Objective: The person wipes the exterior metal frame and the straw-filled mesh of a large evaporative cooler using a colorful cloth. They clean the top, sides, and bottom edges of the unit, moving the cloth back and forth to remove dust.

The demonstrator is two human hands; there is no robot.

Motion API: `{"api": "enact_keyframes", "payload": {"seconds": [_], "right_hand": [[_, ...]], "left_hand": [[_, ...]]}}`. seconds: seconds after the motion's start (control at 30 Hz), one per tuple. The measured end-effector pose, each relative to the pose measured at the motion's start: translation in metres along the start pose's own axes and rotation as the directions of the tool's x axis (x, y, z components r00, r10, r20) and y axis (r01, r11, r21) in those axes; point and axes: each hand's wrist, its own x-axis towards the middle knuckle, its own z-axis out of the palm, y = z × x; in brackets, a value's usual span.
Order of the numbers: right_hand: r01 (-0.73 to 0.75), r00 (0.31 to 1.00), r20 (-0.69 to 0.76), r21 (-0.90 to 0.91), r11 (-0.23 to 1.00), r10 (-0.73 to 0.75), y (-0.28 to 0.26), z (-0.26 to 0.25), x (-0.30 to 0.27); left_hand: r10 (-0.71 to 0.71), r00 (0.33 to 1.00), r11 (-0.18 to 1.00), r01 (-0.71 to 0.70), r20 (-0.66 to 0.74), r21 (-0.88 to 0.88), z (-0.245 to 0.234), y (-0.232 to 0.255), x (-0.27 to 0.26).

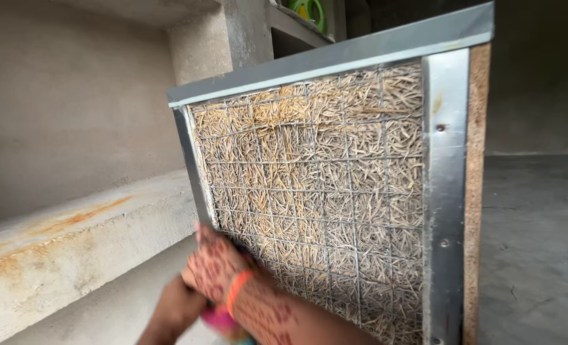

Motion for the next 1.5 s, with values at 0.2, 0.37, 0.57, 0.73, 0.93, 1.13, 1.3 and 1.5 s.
{"api": "enact_keyframes", "payload": {"seconds": [0.2, 0.37, 0.57, 0.73, 0.93, 1.13, 1.3, 1.5], "right_hand": [[-0.052, 0.990, -0.139, -0.149, 0.987, 0.031, 0.071, -0.083, 0.038], [-0.081, 0.960, -0.278, -0.169, 0.982, 0.032, 0.121, -0.126, 0.041], [-0.082, 0.967, -0.256, -0.266, 0.960, 0.012, 0.158, -0.135, -0.011], [-0.086, 0.883, -0.468, -0.218, 0.972, -0.027, 0.174, -0.122, -0.047], [-0.071, 0.915, -0.402, -0.086, 0.994, 0.031, 0.182, -0.133, -0.070], [-0.051, 0.750, -0.659, 0.043, 0.998, 0.067, 0.213, -0.138, -0.095], [-0.081, 0.657, -0.753, -0.025, 0.996, 0.035, 0.225, -0.118, -0.120], [-0.165, 0.832, -0.550, -0.130, 0.978, 0.067, 0.217, -0.140, -0.123]], "left_hand": [[0.049, 0.987, 0.885, -0.113, -0.150, -0.451, -0.078, 0.116, -0.003], [0.140, 0.975, 0.834, -0.209, -0.171, -0.511, -0.116, 0.188, -0.013], [0.305, 0.932, 0.867, -0.357, -0.198, -0.346, -0.092, 0.221, -0.019], [0.350, 0.840, 0.930, -0.365, -0.415, 0.045, -0.056, 0.257, -0.051], [0.350, 0.807, 0.915, -0.403, -0.475, -0.009, -0.045, 0.290, -0.102], [0.634, 0.496, 0.691, -0.708, -0.594, 0.147, -0.036, 0.320, -0.117], [0.761, 0.389, 0.615, -0.689, -0.520, 0.384, -0.021, 0.331, -0.099], [0.503, 0.775, 0.841, -0.541, -0.383, 0.011, -0.050, 0.340, -0.134]]}}
